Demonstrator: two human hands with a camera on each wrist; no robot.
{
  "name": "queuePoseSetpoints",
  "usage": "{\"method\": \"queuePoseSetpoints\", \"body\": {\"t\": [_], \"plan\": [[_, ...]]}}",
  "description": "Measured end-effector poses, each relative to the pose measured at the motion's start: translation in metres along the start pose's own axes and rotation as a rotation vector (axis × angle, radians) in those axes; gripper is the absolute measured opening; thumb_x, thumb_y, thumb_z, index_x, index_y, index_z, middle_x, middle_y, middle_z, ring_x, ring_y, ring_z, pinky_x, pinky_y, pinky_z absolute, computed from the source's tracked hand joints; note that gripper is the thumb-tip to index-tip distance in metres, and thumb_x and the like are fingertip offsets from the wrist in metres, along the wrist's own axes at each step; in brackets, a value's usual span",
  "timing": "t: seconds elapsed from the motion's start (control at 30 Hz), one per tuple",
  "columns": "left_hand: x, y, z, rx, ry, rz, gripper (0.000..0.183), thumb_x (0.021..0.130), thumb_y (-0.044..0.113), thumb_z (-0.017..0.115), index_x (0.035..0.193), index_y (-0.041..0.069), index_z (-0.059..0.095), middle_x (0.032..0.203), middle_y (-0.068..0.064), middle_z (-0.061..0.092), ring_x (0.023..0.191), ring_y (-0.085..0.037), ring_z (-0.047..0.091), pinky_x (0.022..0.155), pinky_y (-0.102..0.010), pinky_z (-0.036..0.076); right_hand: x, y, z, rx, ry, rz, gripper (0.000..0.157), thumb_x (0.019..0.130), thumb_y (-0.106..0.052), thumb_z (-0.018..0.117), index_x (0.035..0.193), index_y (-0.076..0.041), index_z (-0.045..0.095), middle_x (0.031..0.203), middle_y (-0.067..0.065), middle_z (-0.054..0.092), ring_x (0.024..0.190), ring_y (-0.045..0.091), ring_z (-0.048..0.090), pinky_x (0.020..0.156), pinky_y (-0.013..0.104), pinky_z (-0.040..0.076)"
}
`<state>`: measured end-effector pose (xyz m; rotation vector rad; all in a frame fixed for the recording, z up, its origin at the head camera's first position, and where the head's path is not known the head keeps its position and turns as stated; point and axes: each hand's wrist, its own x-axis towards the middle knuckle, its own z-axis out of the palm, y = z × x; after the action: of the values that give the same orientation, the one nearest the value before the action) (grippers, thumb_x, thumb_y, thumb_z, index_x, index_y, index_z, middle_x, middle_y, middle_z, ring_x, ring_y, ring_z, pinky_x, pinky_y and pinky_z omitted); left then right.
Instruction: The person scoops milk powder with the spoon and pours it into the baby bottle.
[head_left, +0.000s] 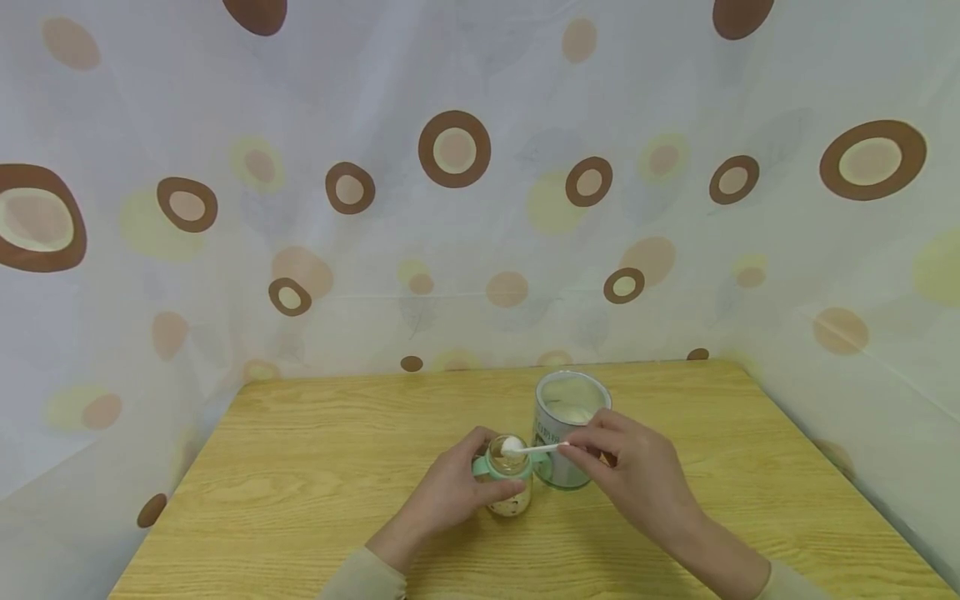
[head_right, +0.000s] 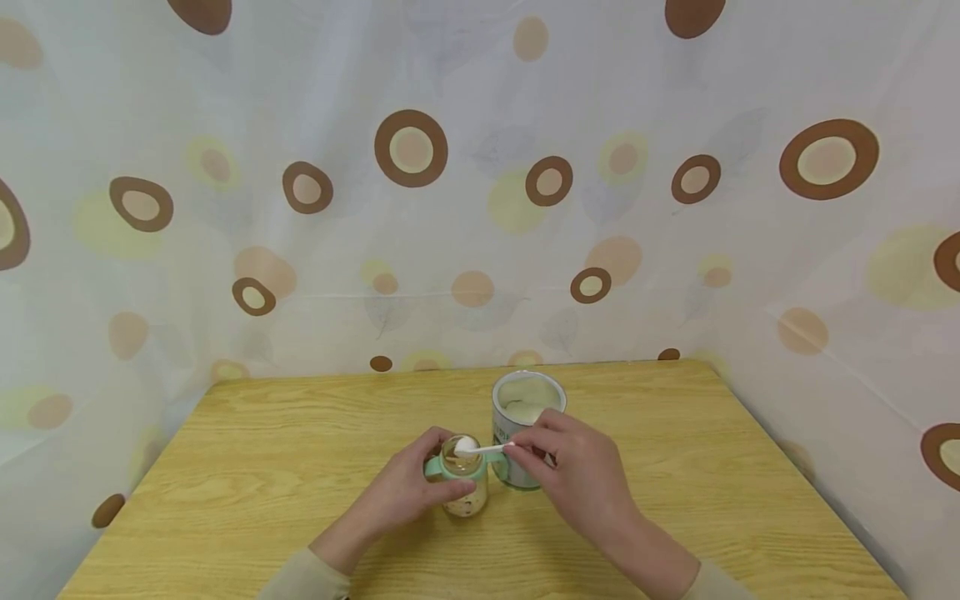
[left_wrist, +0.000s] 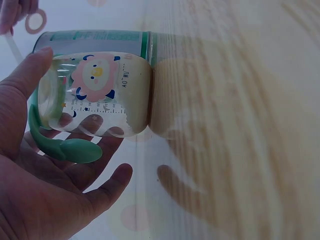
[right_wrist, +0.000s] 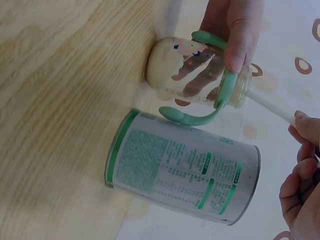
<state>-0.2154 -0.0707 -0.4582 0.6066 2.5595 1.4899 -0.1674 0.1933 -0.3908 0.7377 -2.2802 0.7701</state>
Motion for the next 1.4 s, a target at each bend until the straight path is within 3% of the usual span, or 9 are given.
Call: {"method": "queuePoseSetpoints", "body": {"t": [0.1,0.27,0.53,0.9,1.4], "plan": [[0.0,0.0,0.0,0.003,0.0,0.0,0.055,0.093,0.047,0.091,0.135,0.022,0.065,0.118,0.01,0.07,0.106,-0.015,0.066,0.092,-0.047,0.055,0.001,0.004,0.001,-0.045,0.034,-0.145,0.006,0.093,-0.023,0.092,0.091,-0.023,0.086,0.084,-0.018,0.058,0.067,-0.003,0.047,0.057,0.014,0.042],[0.001,0.0,0.0,0.001,-0.001,0.004,0.054,0.094,0.047,0.091,0.134,0.022,0.065,0.118,0.01,0.07,0.106,-0.016,0.066,0.092,-0.048,0.055,0.003,0.01,0.002,-0.116,0.068,-0.298,0.051,0.112,-0.053,0.057,0.09,-0.019,0.088,0.085,-0.012,0.062,0.068,0.003,0.052,0.059,0.017,0.045],[0.0,0.0,0.0,-0.006,-0.006,0.013,0.055,0.094,0.045,0.091,0.135,0.021,0.064,0.12,0.007,0.071,0.107,-0.016,0.067,0.093,-0.048,0.057,0.003,0.014,0.001,-0.18,0.101,-0.384,0.048,0.114,-0.049,0.057,0.09,-0.02,0.087,0.084,-0.007,0.061,0.066,0.011,0.053,0.057,0.024,0.046],[0.0,0.001,0.0,-0.006,-0.001,0.007,0.056,0.094,0.046,0.09,0.137,0.022,0.065,0.121,0.008,0.071,0.108,-0.016,0.067,0.094,-0.049,0.056,0.004,0.015,0.003,-0.209,0.132,-0.429,0.046,0.115,-0.047,0.059,0.089,-0.021,0.086,0.084,-0.006,0.061,0.065,0.012,0.053,0.057,0.025,0.046],[-0.001,0.0,0.0,-0.015,-0.002,0.007,0.055,0.094,0.046,0.091,0.135,0.021,0.065,0.119,0.008,0.072,0.108,-0.017,0.067,0.094,-0.05,0.056,0.002,0.016,0.002,-0.182,0.131,-0.398,0.046,0.113,-0.049,0.06,0.09,-0.02,0.087,0.085,-0.007,0.062,0.066,0.011,0.054,0.058,0.024,0.047]]}}
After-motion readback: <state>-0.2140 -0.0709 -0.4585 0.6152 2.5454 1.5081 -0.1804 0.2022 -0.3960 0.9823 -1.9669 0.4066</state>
